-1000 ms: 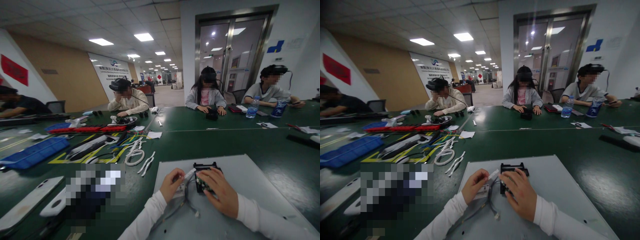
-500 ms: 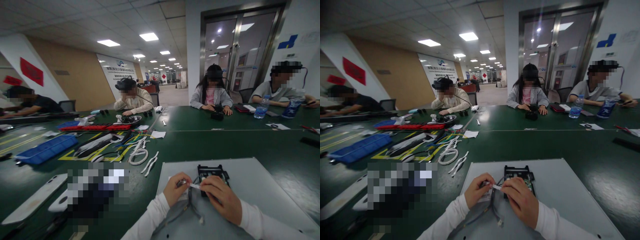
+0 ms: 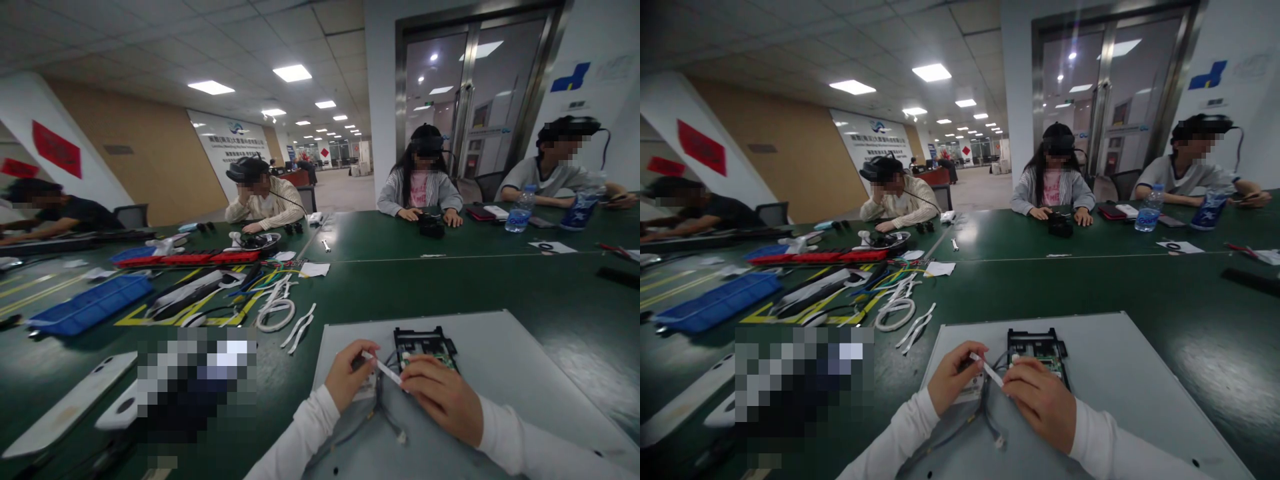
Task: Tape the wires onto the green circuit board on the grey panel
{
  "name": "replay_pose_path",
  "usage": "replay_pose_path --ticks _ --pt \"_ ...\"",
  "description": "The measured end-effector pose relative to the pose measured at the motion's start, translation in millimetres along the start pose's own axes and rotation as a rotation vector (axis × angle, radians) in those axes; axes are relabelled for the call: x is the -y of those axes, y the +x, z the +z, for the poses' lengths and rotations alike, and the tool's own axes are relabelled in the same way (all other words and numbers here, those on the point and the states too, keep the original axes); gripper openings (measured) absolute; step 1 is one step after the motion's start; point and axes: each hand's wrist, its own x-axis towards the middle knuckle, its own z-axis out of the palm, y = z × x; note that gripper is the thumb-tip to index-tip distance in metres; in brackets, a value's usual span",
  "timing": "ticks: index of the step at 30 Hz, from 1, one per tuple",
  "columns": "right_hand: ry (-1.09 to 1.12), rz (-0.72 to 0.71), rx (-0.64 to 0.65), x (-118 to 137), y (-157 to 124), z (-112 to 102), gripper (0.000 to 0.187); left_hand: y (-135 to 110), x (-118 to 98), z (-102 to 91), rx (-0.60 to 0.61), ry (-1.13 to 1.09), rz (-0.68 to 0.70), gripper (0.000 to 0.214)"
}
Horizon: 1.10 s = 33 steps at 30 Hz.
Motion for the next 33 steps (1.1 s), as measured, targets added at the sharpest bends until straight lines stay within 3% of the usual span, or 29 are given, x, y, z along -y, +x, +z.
replay_pose_path --ticks 8,19,33 --pt "-0.028 0.029 0.061 6.4 1.3 -0.3 0.019 2.1 7.1 1.8 -0.088 -0.003 0.001 0.024" --pt "-0.098 0.043 0.164 14.0 7.9 -3.3 0.014 0.3 0.0 2.1 -0.166 0.092 -0.015 0.013" --pt "-0.059 0.067 0.200 8.9 4.6 3.3 0.016 -0.5 -1.0 1.7 -0.096 0.351 0.132 0.018"
